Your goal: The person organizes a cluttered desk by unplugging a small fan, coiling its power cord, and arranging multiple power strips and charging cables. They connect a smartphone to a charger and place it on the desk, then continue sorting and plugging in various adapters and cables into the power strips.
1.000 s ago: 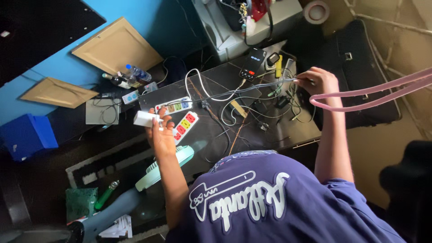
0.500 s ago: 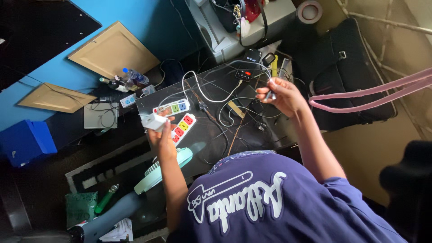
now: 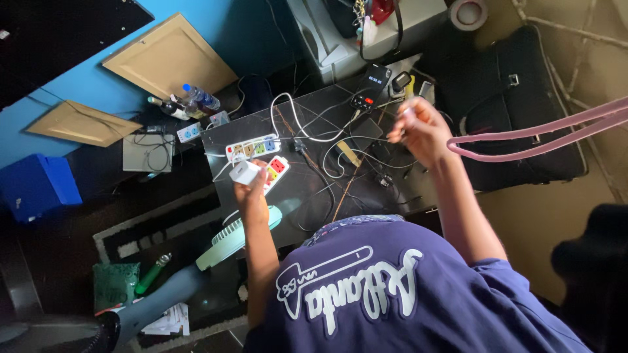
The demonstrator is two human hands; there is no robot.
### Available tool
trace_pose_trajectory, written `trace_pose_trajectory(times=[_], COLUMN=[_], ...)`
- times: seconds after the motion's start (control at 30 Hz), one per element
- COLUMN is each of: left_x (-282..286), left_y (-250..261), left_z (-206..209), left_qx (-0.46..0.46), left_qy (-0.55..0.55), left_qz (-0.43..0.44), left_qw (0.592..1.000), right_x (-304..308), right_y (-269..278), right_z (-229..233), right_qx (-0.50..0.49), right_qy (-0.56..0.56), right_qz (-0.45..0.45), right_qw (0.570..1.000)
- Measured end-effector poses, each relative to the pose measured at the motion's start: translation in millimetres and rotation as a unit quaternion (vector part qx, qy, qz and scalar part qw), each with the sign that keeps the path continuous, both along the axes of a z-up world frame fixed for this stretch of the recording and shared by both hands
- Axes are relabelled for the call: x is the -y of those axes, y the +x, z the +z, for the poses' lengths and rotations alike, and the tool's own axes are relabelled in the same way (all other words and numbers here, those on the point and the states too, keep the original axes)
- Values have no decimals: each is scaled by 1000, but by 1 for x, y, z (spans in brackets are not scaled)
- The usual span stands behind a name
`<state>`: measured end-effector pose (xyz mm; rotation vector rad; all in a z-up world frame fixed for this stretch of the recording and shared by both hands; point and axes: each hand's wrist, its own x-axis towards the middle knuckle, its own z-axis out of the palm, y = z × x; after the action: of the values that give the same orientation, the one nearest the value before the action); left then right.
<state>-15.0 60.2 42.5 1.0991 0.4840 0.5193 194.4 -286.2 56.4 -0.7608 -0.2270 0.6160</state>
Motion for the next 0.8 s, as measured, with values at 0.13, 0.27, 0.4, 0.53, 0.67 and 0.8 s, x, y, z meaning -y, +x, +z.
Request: trace_pose_trajectory(times=[0.13,0.27,0.4,0.53,0.67,0.8], left_x=[-15,-21,-14,-8,2,14], left_y=[-5,-10,-9,-8,-7,-1], left_z=[4,13,18,17,13,14], left_qx=[22,-3,-21,-31,-29,-39], left_qy=[21,61,78,73,66,102], left_qz=[35,44,33,-15,-80,-130], left_qw=[999,997,996,997,994,986], right_x=[27,45,55,70,84,83], right_y=[13,18,18,27,28,27], right_z=[4,-1,-10,-17,-23,-20], right_qx=[14,49,21,-16,-21,-1], right_qy=[-134,-148,-139,-49,-14,-33], right_qz=[-126,-143,-132,-157,-201,-265], right_qw=[983,977,981,986,979,964])
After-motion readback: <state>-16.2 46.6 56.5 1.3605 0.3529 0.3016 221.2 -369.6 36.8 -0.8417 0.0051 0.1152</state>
